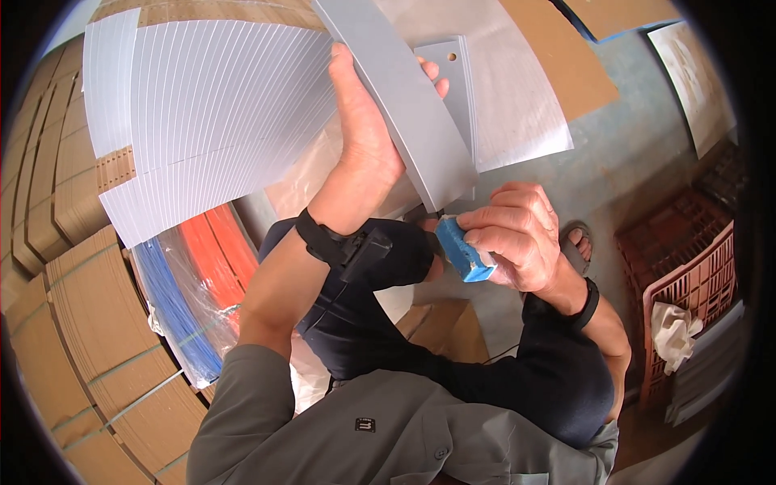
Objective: Cleaning furniture panels with a cloth and a cleaning block before stacking them on a pallet.
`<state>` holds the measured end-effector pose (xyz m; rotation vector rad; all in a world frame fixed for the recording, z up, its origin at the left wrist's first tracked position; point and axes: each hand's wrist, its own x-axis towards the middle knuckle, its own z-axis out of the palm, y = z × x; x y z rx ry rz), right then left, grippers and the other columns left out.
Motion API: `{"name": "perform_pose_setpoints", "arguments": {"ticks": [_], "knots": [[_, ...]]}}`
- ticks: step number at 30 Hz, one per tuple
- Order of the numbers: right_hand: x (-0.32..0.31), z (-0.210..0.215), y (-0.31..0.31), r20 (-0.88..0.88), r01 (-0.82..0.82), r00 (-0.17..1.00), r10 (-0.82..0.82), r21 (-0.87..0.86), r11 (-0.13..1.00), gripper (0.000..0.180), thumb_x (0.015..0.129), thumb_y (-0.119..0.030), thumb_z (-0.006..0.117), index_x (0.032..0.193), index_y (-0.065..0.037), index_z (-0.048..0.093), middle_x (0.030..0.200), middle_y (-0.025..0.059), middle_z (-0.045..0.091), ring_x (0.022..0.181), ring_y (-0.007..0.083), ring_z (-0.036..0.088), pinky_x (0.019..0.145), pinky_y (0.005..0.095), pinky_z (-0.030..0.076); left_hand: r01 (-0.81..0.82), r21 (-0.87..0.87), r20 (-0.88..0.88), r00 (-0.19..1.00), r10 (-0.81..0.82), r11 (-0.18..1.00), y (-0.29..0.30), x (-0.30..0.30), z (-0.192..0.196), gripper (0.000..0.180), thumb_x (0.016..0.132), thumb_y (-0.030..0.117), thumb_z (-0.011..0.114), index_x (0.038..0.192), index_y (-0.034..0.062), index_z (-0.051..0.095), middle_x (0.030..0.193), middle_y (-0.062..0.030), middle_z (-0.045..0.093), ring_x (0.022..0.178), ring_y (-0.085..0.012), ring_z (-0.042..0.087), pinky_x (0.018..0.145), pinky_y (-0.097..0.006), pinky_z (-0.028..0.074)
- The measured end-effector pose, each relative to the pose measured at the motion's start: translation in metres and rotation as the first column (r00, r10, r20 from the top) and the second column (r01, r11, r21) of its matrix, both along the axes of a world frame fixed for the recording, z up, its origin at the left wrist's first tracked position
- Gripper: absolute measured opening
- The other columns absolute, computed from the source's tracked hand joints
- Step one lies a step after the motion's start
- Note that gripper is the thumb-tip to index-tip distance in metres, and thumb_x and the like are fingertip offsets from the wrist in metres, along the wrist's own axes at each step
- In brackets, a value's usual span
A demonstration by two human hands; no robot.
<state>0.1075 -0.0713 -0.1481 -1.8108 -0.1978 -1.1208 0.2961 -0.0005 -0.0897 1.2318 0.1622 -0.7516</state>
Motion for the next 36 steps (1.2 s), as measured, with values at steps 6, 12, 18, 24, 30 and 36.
{"name": "perform_pose_setpoints", "arguments": {"ticks": [6,12,18,24,30,36], "knots": [[0.002,-0.001,0.0039,0.002,-0.017,1.0,0.017,-0.012,1.0,0.033,0.076,-0.024,0.081,0.101,-0.009,0.066,0.101,0.0031,0.071,0.082,0.0222,0.061,0.075,0.0364,0.051,0.004,0.025,0.007,1.0,-0.004,1.0,-0.0032,-0.0044,0.0016,0.065,0.096,0.07,0.031,0.1,0.0086,0.051,0.091,-0.0092,0.057,0.086,-0.0208,0.061,0.087,-0.043,0.056],[0.0003,0.0014,0.0023,0.042,0.007,0.999,-0.005,-0.053,0.999,0.033,0.076,-0.027,0.08,0.1,-0.009,0.067,0.099,0.0024,0.071,0.081,0.0217,0.06,0.075,0.0361,0.051,0.022,0.016,0.011,1.0,-0.022,1.0,-0.0042,-0.0029,0.0022,0.065,0.096,0.07,0.031,0.101,0.0085,0.051,0.091,-0.0091,0.057,0.087,-0.0208,0.061,0.086,-0.043,0.056],[0.0012,-0.0014,-0.0009,-0.035,0.004,0.999,-0.005,-0.024,1.0,0.033,0.078,-0.028,0.08,0.101,-0.008,0.067,0.1,0.0025,0.071,0.081,0.0219,0.06,0.073,0.0359,0.05,0.014,0.0,0.012,1.0,-0.014,1.0,-0.0064,-0.0038,-0.0007,0.064,0.096,0.069,0.031,0.101,0.0085,0.051,0.092,-0.0091,0.057,0.087,-0.0207,0.061,0.086,-0.043,0.056],[-0.0004,-0.0034,0.0008,0.009,-0.052,0.999,0.053,-0.016,0.998,0.032,0.078,-0.027,0.08,0.1,-0.008,0.067,0.098,0.0023,0.07,0.081,0.0217,0.06,0.075,0.0365,0.052,-0.008,-0.038,-0.016,1.0,0.008,0.999,-0.0035,-0.0009,-0.0038,0.069,0.098,0.067,0.032,0.108,0.0026,0.055,0.097,-0.0148,0.061,0.092,-0.0269,0.063,0.088,-0.045,0.056],[0.0012,-0.0014,-0.0022,-0.031,-0.027,0.999,0.027,-0.009,1.0,0.035,0.076,-0.025,0.081,0.103,-0.008,0.066,0.099,0.0022,0.07,0.081,0.0218,0.06,0.075,0.0363,0.052,-0.028,-0.03,-0.027,0.999,0.027,0.999,-0.005,-0.0021,-0.003,0.068,0.098,0.066,0.032,0.109,0.0037,0.055,0.097,-0.0145,0.061,0.092,-0.0269,0.063,0.088,-0.045,0.056],[0.0014,-0.0006,0.0003,0.004,-0.142,0.99,0.142,-0.04,0.989,0.037,0.076,-0.024,0.083,0.105,-0.008,0.066,0.099,0.0024,0.069,0.079,0.0222,0.061,0.074,0.0371,0.052,0.004,-0.018,-0.003,1.0,-0.004,1.0,-0.0047,-0.001,-0.0017,0.068,0.098,0.066,0.031,0.11,0.0041,0.054,0.098,-0.0145,0.061,0.092,-0.0264,0.063,0.088,-0.045,0.055]]}}
